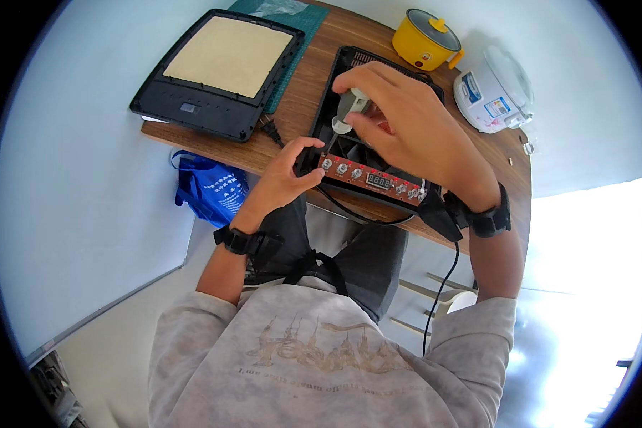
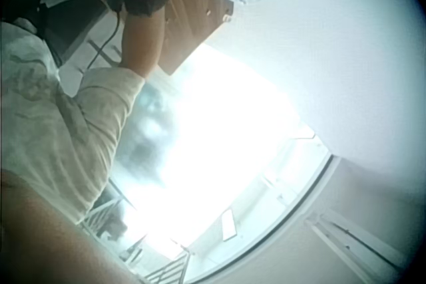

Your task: The person uses a screwdriver to tighten screws on the control panel of a disassembled induction cooktop. They then reassemble the cooktop by placing the top cover back on and securing it with screws.

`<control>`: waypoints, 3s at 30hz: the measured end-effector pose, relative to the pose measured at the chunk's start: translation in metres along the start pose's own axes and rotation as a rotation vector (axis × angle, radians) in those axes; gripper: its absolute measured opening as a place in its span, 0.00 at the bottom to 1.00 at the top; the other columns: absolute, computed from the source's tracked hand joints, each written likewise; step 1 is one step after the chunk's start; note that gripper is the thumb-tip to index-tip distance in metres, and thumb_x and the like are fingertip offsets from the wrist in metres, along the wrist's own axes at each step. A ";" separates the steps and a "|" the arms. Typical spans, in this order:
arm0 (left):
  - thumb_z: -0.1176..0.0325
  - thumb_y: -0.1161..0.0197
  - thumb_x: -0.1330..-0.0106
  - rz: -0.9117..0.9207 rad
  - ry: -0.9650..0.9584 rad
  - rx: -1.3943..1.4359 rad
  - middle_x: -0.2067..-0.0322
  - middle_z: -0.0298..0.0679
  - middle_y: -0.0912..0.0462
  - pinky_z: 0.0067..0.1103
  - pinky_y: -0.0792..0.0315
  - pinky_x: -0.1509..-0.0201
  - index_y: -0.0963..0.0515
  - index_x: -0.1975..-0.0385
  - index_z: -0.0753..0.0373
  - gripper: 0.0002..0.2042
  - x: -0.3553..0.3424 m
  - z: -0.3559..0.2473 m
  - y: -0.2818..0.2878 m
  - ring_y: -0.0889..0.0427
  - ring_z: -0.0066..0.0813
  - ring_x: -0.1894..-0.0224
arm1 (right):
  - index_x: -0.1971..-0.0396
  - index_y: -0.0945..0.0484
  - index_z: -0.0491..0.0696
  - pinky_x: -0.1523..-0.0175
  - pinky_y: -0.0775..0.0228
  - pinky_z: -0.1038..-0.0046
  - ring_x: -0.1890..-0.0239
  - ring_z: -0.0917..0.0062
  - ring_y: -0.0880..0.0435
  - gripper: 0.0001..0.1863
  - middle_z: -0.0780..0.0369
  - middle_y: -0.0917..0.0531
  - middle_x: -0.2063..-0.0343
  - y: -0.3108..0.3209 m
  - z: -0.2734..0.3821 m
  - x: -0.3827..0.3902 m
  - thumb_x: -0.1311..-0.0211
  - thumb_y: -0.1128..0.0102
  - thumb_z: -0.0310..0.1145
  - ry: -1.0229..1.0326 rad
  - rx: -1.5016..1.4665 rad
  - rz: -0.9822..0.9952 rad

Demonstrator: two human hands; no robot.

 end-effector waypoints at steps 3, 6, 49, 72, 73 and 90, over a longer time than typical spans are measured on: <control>0.63 0.31 0.35 0.004 -0.003 -0.018 0.45 0.39 0.20 0.22 0.28 0.54 0.27 0.39 0.58 0.24 0.000 0.001 0.000 0.21 0.29 0.51 | 0.47 0.24 0.47 0.56 0.22 0.68 0.63 0.63 0.13 0.16 0.56 0.19 0.53 0.004 0.006 0.001 0.35 0.39 0.26 0.073 0.051 -0.024; 0.63 0.31 0.35 -0.015 -0.027 -0.023 0.46 0.39 0.20 0.22 0.27 0.54 0.27 0.40 0.58 0.24 0.001 0.002 0.000 0.21 0.29 0.52 | 0.47 0.23 0.47 0.58 0.23 0.68 0.64 0.62 0.13 0.16 0.54 0.17 0.55 0.006 0.007 -0.002 0.34 0.37 0.28 0.139 0.102 -0.023; 0.64 0.31 0.35 0.021 0.025 0.045 0.46 0.42 0.20 0.26 0.30 0.40 0.27 0.40 0.59 0.24 0.000 0.007 -0.002 0.22 0.34 0.44 | 0.61 0.21 0.45 0.60 0.27 0.62 0.65 0.57 0.17 0.16 0.55 0.17 0.69 0.007 -0.002 -0.004 0.34 0.33 0.43 0.027 0.315 -0.051; 0.63 0.30 0.35 -0.008 -0.012 -0.030 0.57 0.36 0.19 0.22 0.28 0.62 0.24 0.47 0.59 0.19 -0.001 -0.003 0.002 0.22 0.25 0.62 | 0.58 0.14 0.48 0.55 0.23 0.61 0.64 0.56 0.14 0.16 0.54 0.12 0.68 0.003 -0.062 0.057 0.42 0.33 0.40 -0.415 0.092 0.221; 0.63 0.30 0.35 -0.023 -0.032 -0.024 0.58 0.36 0.19 0.23 0.28 0.61 0.24 0.47 0.59 0.19 0.000 -0.002 0.002 0.22 0.25 0.62 | 0.57 0.14 0.49 0.55 0.23 0.61 0.63 0.56 0.14 0.16 0.54 0.12 0.67 0.004 -0.062 0.054 0.41 0.32 0.41 -0.391 0.080 0.202; 0.66 0.32 0.34 0.066 0.066 -0.013 0.50 0.40 0.21 0.25 0.29 0.45 0.25 0.44 0.61 0.19 0.000 -0.006 0.000 0.21 0.31 0.49 | 0.58 0.10 0.52 0.49 0.27 0.60 0.55 0.63 0.20 0.14 0.62 0.18 0.62 0.001 -0.077 0.044 0.47 0.29 0.26 -0.162 0.139 0.119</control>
Point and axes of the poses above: each hand's wrist, its own x-axis away from the middle knuckle, its own y-axis out of the back of the hand, z = x × y, the point moved 8 cm from there along -x, towards the middle knuckle
